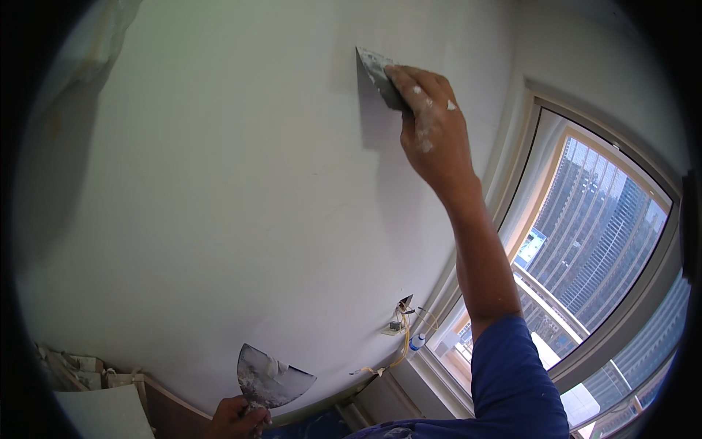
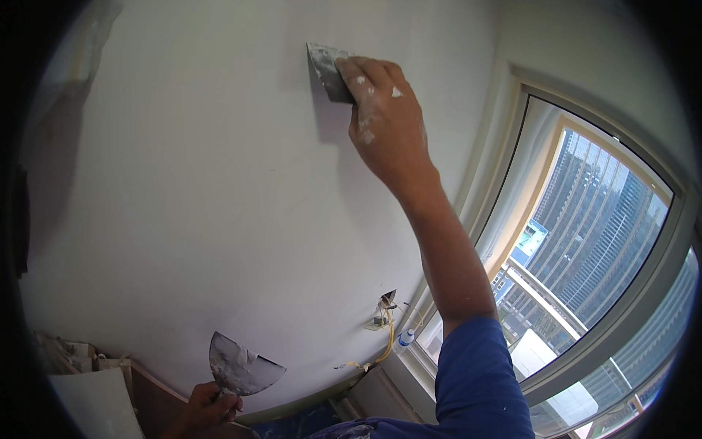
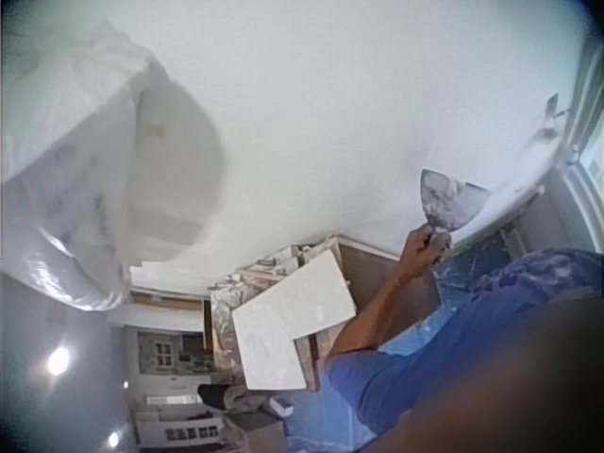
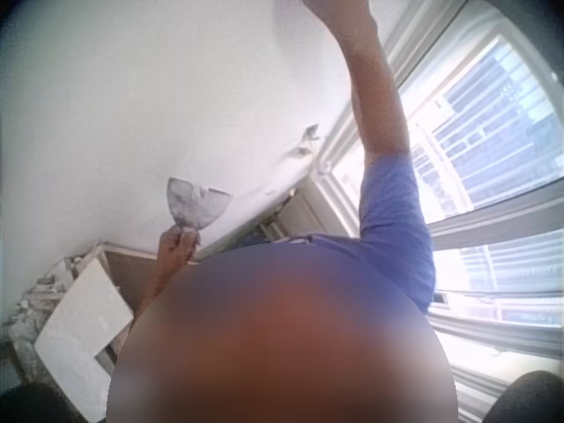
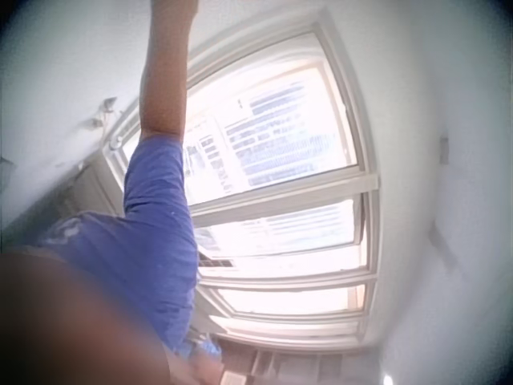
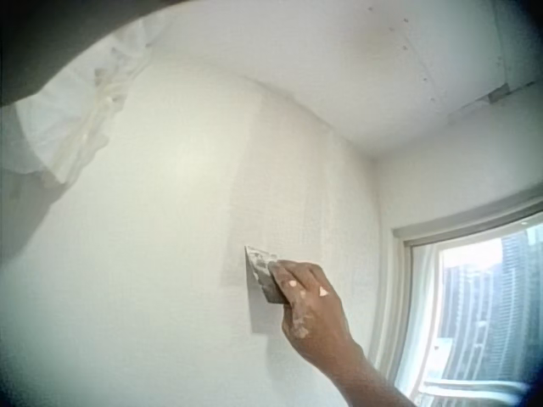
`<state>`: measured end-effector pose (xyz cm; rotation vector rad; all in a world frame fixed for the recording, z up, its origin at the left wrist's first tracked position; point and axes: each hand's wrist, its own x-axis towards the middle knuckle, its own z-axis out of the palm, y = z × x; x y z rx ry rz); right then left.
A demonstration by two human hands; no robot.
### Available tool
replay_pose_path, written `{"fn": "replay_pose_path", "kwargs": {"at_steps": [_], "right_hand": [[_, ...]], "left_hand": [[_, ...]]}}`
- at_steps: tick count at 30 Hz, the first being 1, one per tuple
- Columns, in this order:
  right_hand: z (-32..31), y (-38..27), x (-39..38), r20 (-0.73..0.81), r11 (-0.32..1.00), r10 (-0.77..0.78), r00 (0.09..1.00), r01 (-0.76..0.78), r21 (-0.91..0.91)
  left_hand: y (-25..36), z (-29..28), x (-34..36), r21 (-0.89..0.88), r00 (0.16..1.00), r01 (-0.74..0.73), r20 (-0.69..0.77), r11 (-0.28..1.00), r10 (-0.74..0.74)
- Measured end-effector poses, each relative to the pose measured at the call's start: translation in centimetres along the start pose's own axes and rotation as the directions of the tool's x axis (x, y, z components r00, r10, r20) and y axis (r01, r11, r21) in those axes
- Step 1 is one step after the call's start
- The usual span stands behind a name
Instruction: The person applies white wall compound to a wall using a putty knife and a hawk. They repeatedly scoop compound from the hawk and spread it in smooth strokes across the wall surface, working near a window and an air conditioning unit.
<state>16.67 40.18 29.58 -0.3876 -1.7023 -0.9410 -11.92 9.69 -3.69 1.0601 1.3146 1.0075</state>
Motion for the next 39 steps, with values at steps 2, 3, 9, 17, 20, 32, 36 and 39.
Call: {"fn": "replay_pose_path", "kwargs": {"at_steps": [2, 3, 9, 17, 20, 32, 36, 39], "right_hand": [[0.3, -1.1, -2.1, 0.008, 1.000, 0.021, 1.000, -0.021, 0.001], [0.3, -1.7, -3.1, 0.012, 0.999, 0.034, 0.999, -0.034, 0.001], [-2.0, -3.1, -4.5, 0.119, 0.994, 0.056, 0.991, -0.067, 0.089], [-2.5, 3.7, 5.5, -0.066, 0.999, -0.036, 0.997, 0.037, 0.002], [-2.3, 3.1, 8.0, -0.061, 0.999, -0.033, 0.998, 0.031, -0.037], [0.7, -1.0, -0.9, 0.009, 1.000, -0.023, 1.000, 0.023, -0.008], [-1.0, -3.5, -3.6, 0.132, 0.999, -0.003, 0.991, -0.003, 0.042], [-2.5, -2.4, -2.7, 0.111, 0.997, -0.010, 0.994, 0.001, 0.078]], "left_hand": [[-0.3, -0.1, 0.2, -0.021, 1.000, 0.014, 0.016, 1.000, -0.014], [-0.3, -0.2, 0.2, -0.008, 1.000, 0.016, 0.017, 1.000, -0.016], [0.1, 0.1, -0.4, -0.056, 1.000, 0.030, -0.002, 0.998, -0.031], [0.0, 0.7, -0.3, 0.042, 0.996, -0.088, 0.029, 0.995, 0.087], [0.2, 0.6, -0.5, 0.036, 1.000, -0.018, -0.001, 0.999, 0.018], [-0.1, 0.3, -0.5, 0.033, 0.999, -0.025, 0.029, 0.999, 0.025], [-0.4, 0.0, -0.5, 0.021, 1.000, 0.004, 0.023, 1.000, -0.005], [-0.5, -0.2, -0.6, 0.037, 0.999, 0.034, 0.009, 0.999, -0.035]]}}
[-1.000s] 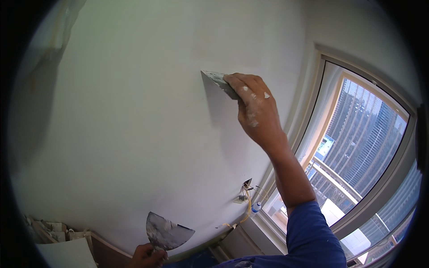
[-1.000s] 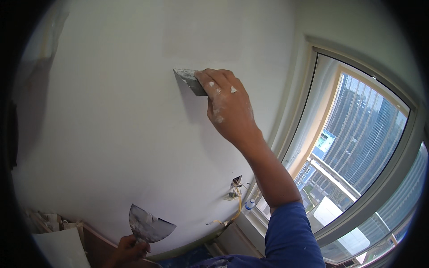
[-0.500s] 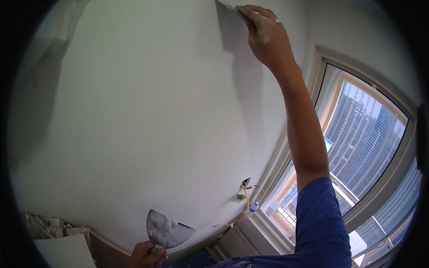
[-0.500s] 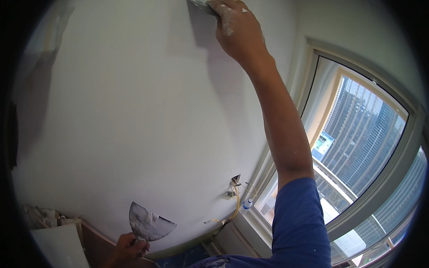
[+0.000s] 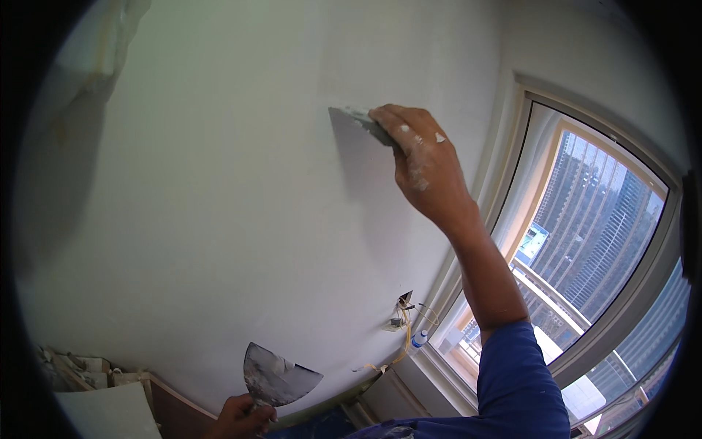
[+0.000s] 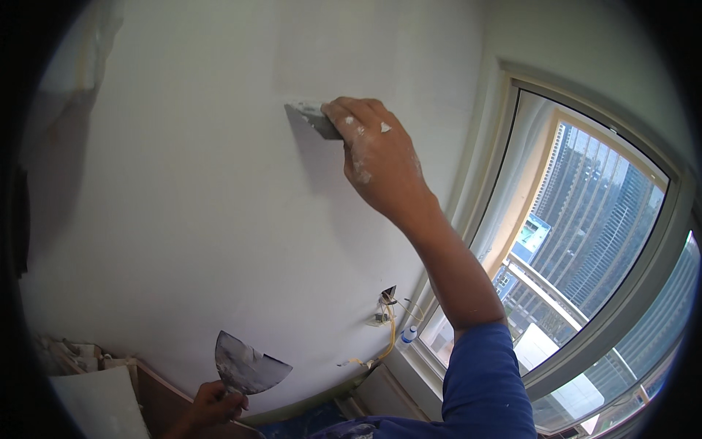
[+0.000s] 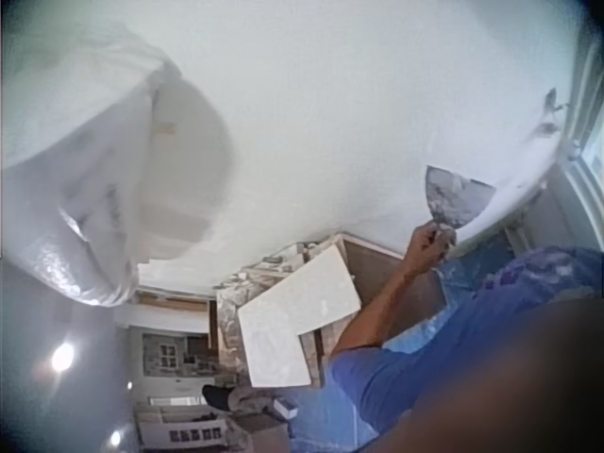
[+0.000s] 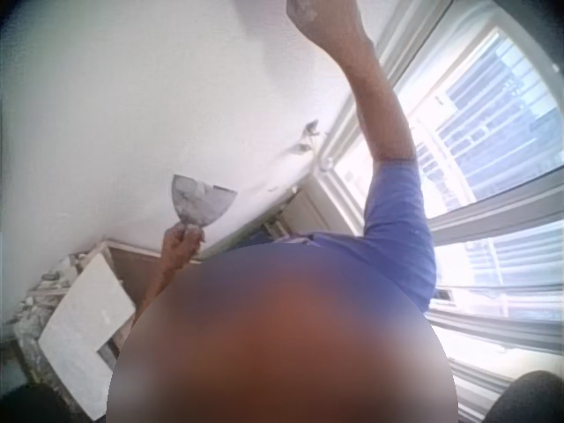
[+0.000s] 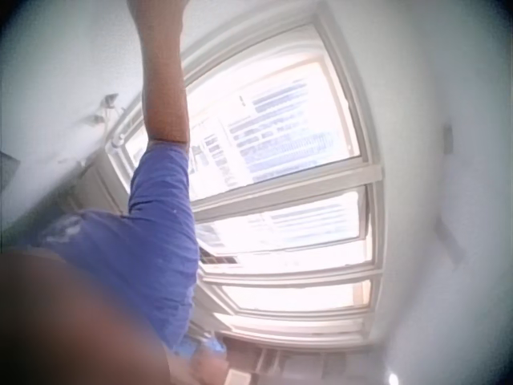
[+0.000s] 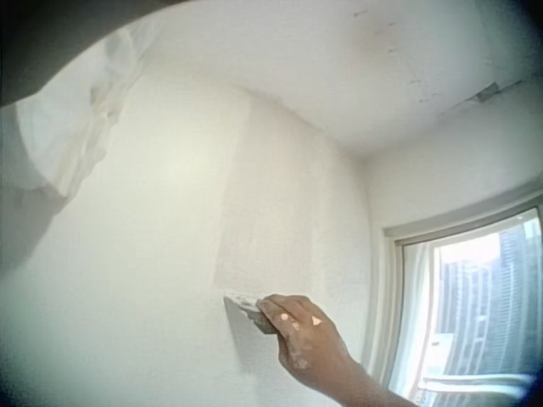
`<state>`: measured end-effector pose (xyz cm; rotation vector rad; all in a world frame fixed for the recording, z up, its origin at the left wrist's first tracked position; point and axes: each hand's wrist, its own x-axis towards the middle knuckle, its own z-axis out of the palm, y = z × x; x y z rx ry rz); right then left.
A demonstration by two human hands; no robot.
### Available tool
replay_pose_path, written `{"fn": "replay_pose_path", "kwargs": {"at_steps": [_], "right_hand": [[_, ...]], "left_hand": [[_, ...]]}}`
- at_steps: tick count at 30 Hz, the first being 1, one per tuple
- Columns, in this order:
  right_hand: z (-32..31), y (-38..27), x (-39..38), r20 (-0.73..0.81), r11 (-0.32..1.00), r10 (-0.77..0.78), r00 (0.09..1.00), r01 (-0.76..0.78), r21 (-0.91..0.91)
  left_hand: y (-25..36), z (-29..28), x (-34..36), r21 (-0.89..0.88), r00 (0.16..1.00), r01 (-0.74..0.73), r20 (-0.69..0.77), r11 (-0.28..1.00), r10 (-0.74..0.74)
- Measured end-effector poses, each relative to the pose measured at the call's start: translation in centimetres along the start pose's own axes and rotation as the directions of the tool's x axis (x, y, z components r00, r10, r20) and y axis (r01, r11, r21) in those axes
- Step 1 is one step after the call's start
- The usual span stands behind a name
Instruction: The person applies white wall compound to a wall using a putty knife and a hawk. They repeatedly scoop compound from the hawk and spread it in smooth strokes across the wall surface, working near a window and an air conditioning unit.
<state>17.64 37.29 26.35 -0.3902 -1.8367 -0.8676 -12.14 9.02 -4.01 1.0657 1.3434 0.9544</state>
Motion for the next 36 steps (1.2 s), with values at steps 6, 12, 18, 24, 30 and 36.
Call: {"fn": "replay_pose_path", "kwargs": {"at_steps": [6, 12, 18, 24, 30, 36], "right_hand": [[-1.4, 4.3, 8.3, -0.171, 0.995, -0.046, 0.984, 0.030, -0.096], [0.9, 4.7, 9.3, -0.149, 0.996, -0.030, 0.988, 0.018, -0.086], [3.0, 0.7, 2.7, -0.130, 0.997, -0.027, 0.991, 0.017, -0.076], [-0.3, 0.0, 1.6, -0.009, 1.000, -0.018, 1.000, 0.018, 0.002], [-0.5, 5.4, 9.3, -0.222, 0.988, -0.081, 0.972, 0.050, -0.145], [1.1, 4.0, 7.1, -0.142, 0.996, -0.047, 0.989, 0.036, -0.081]], "left_hand": [[0.6, 0.4, 0.0, 0.001, 1.000, -0.002, 0.024, 1.000, 0.002], [0.7, 0.7, -0.4, 0.039, 0.996, -0.082, 0.021, 0.996, 0.081], [0.4, 0.5, -0.2, 0.006, 0.996, -0.083, 0.041, 0.997, 0.082], [0.4, 0.3, -0.3, 0.033, 1.000, -0.008, 0.004, 0.999, 0.008], [0.5, 0.3, -0.3, 0.027, 0.999, -0.039, 0.039, 0.999, 0.038], [0.6, 0.7, -0.6, 0.002, 0.998, -0.066, 0.017, 0.998, 0.066]]}}
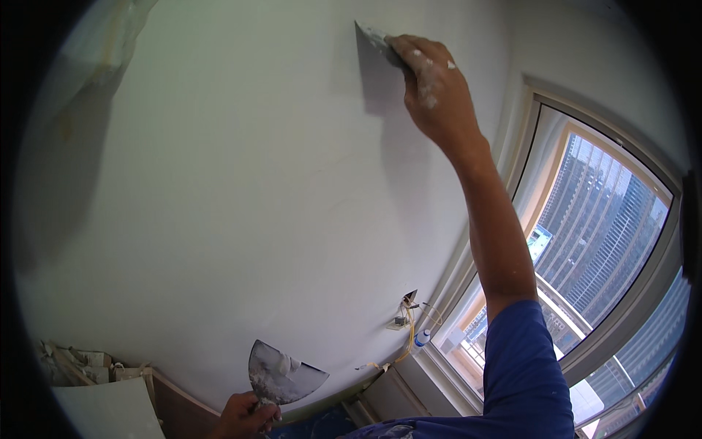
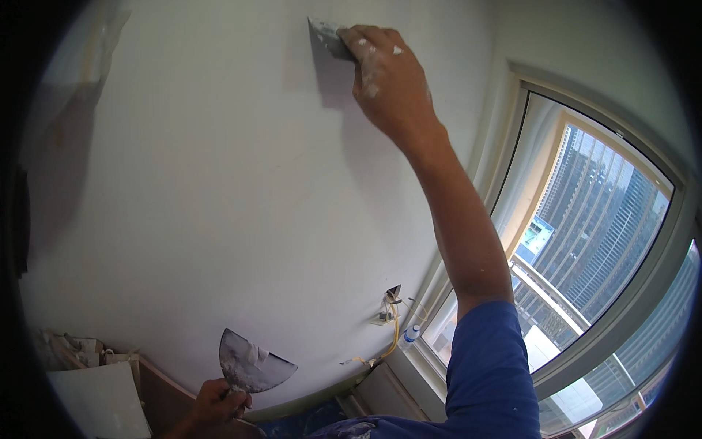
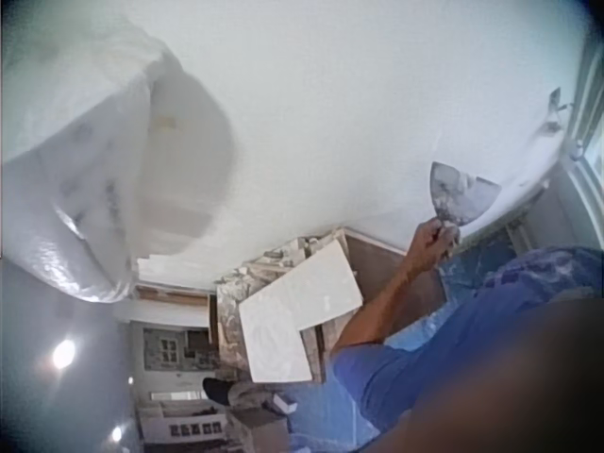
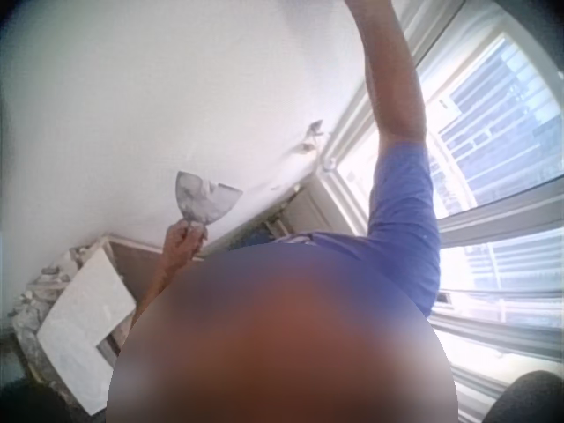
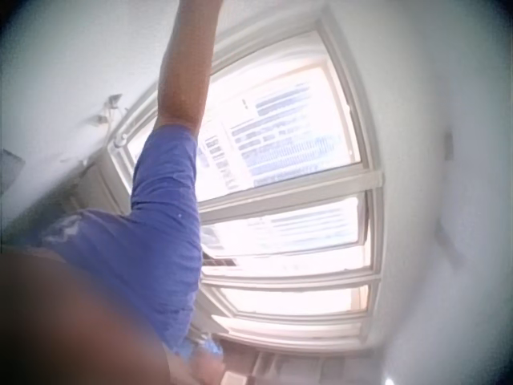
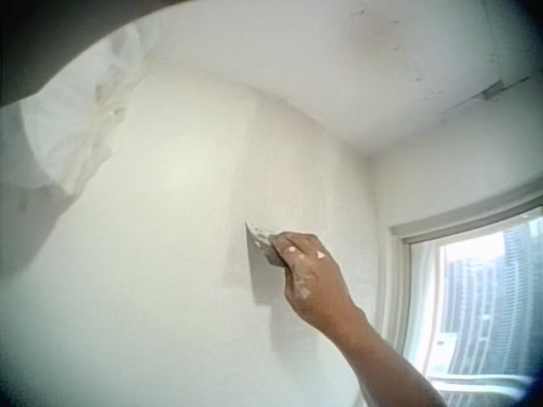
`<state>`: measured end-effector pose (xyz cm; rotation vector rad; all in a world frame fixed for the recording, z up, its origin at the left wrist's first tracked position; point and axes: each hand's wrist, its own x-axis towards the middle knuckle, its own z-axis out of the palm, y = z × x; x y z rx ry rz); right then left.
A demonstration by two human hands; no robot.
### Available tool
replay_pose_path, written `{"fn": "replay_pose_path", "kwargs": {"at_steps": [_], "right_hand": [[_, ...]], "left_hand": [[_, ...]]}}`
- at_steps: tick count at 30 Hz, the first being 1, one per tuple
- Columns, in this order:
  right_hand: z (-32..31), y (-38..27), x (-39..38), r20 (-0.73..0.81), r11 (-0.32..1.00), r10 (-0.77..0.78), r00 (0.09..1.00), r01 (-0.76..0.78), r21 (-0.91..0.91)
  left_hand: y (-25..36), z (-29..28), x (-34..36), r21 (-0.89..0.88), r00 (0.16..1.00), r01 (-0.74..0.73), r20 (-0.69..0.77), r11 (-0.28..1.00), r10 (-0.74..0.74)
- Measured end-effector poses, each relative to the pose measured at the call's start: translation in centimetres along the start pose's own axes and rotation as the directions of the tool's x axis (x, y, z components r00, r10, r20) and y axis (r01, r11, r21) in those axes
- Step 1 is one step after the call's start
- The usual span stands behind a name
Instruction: The person applies white wall compound to a wall using a putty knife and a hawk. They repeatedly scoop compound from the hawk and spread it in smooth strokes across the wall surface, working near a window and an air conditioning unit.
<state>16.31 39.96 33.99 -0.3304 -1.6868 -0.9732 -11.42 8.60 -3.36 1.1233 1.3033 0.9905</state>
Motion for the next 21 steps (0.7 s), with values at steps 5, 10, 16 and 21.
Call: {"fn": "replay_pose_path", "kwargs": {"at_steps": [5, 10, 16, 21], "right_hand": [[-0.7, -5.3, -7.1, 0.138, 0.999, 0.019, 0.990, -0.023, 0.024], [-3.0, -3.9, -7.2, 0.166, 0.990, 0.038, 0.985, -0.060, 0.127], [-3.5, 6.3, -1.1, -0.013, 0.991, 0.134, 0.991, -0.134, -0.029], [-2.2, 8.8, 0.5, 0.043, 0.987, 0.158, 0.987, -0.158, 0.009]], "left_hand": [[-0.2, -0.3, 0.3, -0.008, 1.000, 0.018, 0.007, 1.000, -0.018], [0.0, -0.6, -0.1, 0.042, 0.998, 0.058, -0.035, 0.997, -0.057], [-0.3, -0.1, 0.7, 0.045, 0.998, -0.069, 0.007, 0.997, 0.069], [-0.6, 0.1, 0.7, 0.011, 0.999, -0.048, -0.006, 0.999, 0.048]]}}
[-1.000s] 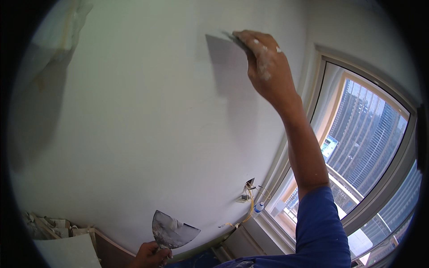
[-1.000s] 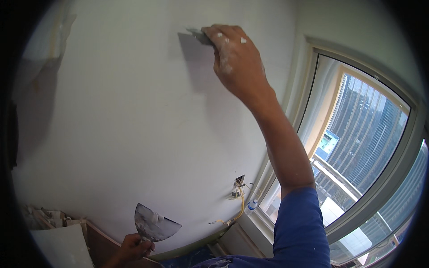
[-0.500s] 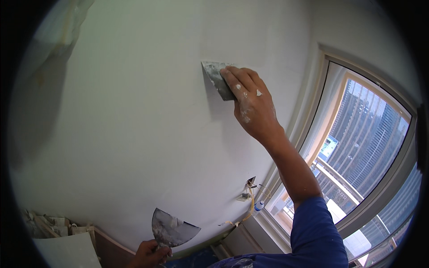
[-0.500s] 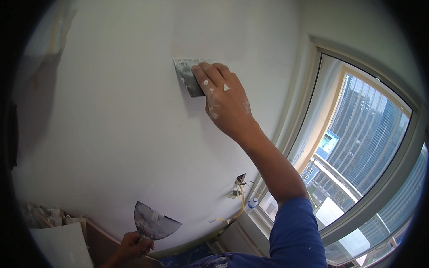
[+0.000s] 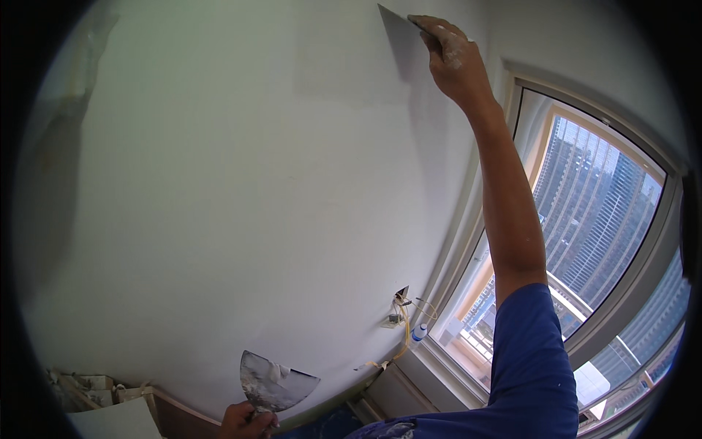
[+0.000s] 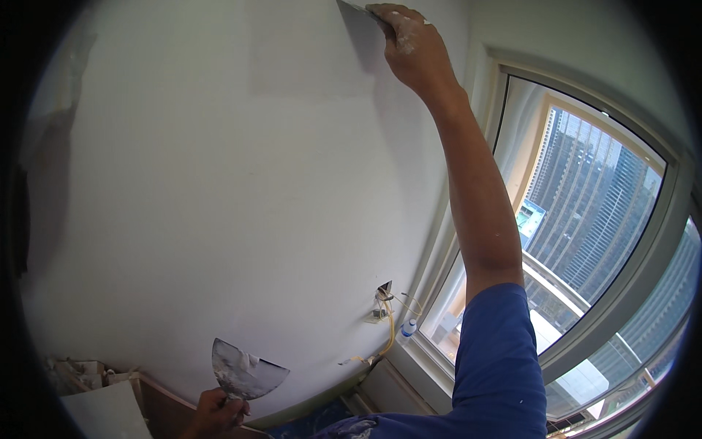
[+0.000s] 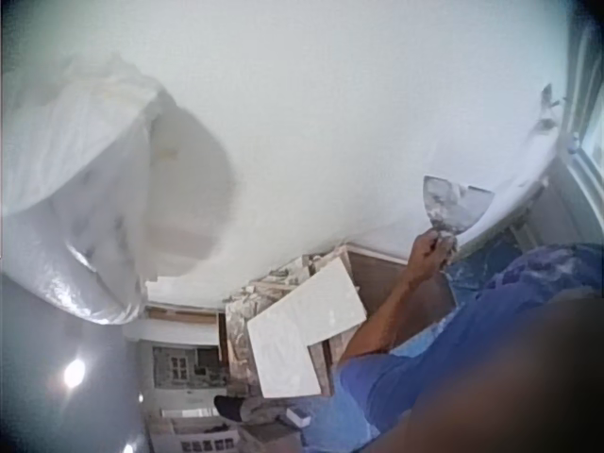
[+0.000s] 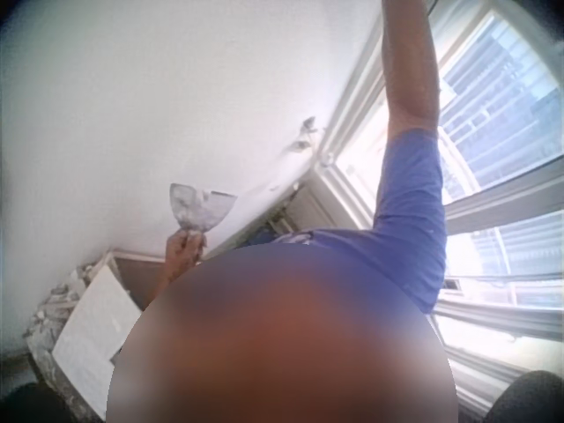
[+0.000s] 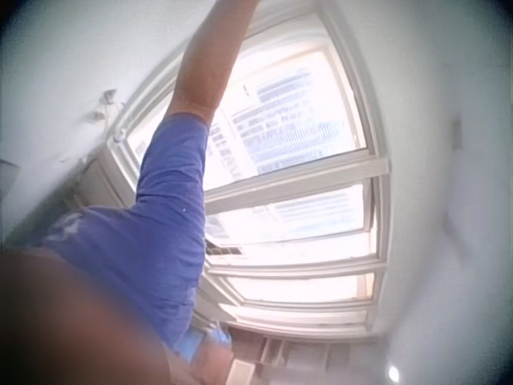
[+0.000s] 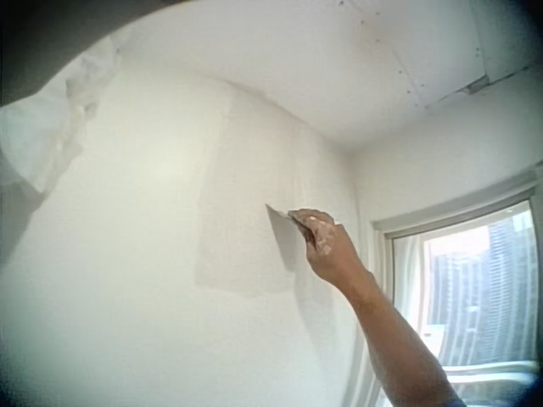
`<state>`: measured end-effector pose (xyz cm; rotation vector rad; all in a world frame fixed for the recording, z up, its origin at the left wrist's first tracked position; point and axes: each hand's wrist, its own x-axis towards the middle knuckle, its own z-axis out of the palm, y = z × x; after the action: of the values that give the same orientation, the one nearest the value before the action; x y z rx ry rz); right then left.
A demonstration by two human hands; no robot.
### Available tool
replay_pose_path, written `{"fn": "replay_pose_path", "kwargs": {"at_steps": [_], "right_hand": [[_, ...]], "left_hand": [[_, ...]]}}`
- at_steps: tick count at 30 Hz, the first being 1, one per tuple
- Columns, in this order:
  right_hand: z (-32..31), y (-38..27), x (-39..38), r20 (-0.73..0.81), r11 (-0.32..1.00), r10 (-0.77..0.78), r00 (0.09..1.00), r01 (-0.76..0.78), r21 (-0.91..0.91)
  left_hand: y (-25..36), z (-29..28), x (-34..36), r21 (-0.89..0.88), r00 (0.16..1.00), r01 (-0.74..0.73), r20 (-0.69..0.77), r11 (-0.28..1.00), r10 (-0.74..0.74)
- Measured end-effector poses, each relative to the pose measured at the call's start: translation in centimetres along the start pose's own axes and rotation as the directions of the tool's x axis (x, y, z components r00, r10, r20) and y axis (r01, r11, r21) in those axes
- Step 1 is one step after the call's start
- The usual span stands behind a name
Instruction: The person applies white wall compound to a wall using a putty knife and a hawk. They repeatedly scoop compound from the hawk and spread it in smooth strokes across the wall surface, working near a window and an air conditioning unit.
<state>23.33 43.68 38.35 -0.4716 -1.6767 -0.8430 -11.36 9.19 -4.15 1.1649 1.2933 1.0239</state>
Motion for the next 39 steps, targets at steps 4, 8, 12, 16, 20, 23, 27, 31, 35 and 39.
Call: {"fn": "replay_pose_path", "kwargs": {"at_steps": [4, 8, 12, 16, 20, 23, 27, 31, 35, 39], "right_hand": [[0.4, -2.7, -4.7, 0.018, 0.996, -0.086, 0.996, 0.086, 0.011], [0.5, -5.9, -10.8, 0.104, 0.997, -0.081, 0.991, 0.082, -0.011], [-1.0, -7.6, -13.6, 0.257, 1.000, -0.014, 0.966, 0.014, 0.003], [-3.2, -10.0, -15.2, 0.337, 0.958, 0.080, 0.938, -0.166, 0.232], [-3.9, -15.1, -20.0, 0.408, 0.730, 0.026, 0.913, -0.296, 0.616], [-4.8, -20.4, -25.0, 0.502, 0.440, -0.149, 0.852, -0.398, 0.805], [-4.6, -26.1, -30.7, 0.544, 0.312, -0.277, 0.792, -0.462, 0.830], [-3.7, -28.4, -34.0, 0.649, 0.420, -0.346, 0.677, -0.507, 0.753], [-3.8, -26.6, -34.5, 0.804, 0.659, -0.324, 0.499, -0.491, 0.570], [-5.0, -25.4, -33.3, 0.707, 0.452, -0.048, 0.706, -0.615, 0.646]], "left_hand": [[0.9, 0.1, -0.4, -0.027, 1.000, -0.002, 0.005, 1.000, 0.002], [0.5, 0.0, -0.3, -0.039, 1.000, 0.029, -0.007, 0.999, -0.029], [0.3, -0.3, -0.1, -0.055, 1.000, 0.022, 0.015, 0.998, -0.021], [0.6, -0.1, -0.3, -0.040, 1.000, -0.009, -0.001, 0.999, 0.009], [1.0, -0.1, -1.1, -0.105, 0.987, 0.151, -0.040, 0.983, -0.156], [0.1, -0.2, -1.2, -0.344, 0.995, 0.090, 0.061, 0.935, -0.074], [-0.2, -0.4, -0.7, -0.453, 0.987, 0.097, 0.159, 0.886, -0.026], [-1.0, -0.8, -0.8, -0.440, 0.980, 0.129, 0.195, 0.889, -0.045], [-0.5, -1.1, -1.5, -0.400, 0.979, 0.120, 0.202, 0.909, -0.041], [1.0, -0.6, -1.8, -0.383, 0.999, 0.049, 0.025, 0.923, -0.043]]}}
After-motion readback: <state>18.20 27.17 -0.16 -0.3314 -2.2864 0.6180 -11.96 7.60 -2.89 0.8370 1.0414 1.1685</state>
